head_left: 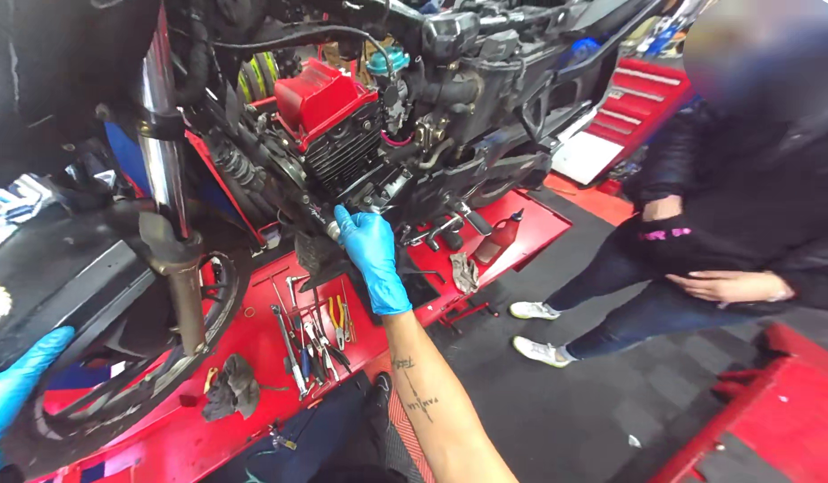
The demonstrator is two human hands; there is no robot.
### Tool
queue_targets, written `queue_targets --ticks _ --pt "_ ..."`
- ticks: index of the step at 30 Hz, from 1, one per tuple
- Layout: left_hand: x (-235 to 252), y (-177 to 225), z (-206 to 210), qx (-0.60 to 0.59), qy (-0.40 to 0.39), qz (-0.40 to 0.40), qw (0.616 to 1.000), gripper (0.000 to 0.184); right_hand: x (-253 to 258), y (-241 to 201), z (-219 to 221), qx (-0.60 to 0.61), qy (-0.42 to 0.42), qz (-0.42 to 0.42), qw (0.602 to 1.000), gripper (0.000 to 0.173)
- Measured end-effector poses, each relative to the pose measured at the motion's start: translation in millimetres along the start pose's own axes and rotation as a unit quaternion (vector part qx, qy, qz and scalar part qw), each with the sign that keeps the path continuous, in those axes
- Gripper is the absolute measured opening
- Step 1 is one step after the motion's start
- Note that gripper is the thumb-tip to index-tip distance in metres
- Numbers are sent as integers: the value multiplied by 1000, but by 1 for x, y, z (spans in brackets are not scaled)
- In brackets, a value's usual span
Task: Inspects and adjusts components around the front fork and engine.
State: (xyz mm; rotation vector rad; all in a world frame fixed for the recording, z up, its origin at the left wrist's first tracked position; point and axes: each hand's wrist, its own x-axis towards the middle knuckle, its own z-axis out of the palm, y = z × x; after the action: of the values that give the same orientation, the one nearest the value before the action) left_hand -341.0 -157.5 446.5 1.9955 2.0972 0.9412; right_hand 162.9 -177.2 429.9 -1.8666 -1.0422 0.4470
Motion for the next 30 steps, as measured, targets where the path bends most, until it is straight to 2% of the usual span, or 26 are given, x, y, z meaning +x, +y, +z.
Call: queue_targets --ticks 2,6,10,14,21,23,26,28,30 --pt "-1 -6 5 -50 -6 -9 999 76 0 1 2 -2 6 -5 1000 56" --pt "-11 19 6 -154 -18 2 988 66 2 2 2 -7 5 -12 1000 55" --pt "-14 27 5 -156 -15 1 988 73 3 2 3 -11 -2 -9 1000 56" --pt "-13 16 11 -174 -11 -14 985 61 5 4 4 -23 -16 -1 1000 58" --pt "-9 3 15 -193 -7 -14 981 59 3 1 2 -22 -16 -3 1000 55" --pt "-5 -7 15 -162 -11 -11 987 63 2 0 2 -22 -19 -8 1000 53" --pt "-7 6 8 -118 -12 -4 993 76 0 -2 1 -28 -29 -11 999 51" --pt "-7 21 4 -72 15 39 997 84 1 -2 -3 -37 -37 -23 998 51" --pt "-9 36 -8 31 32 79 996 102 -1 -1 -6 -69 -61 -39 995 52"
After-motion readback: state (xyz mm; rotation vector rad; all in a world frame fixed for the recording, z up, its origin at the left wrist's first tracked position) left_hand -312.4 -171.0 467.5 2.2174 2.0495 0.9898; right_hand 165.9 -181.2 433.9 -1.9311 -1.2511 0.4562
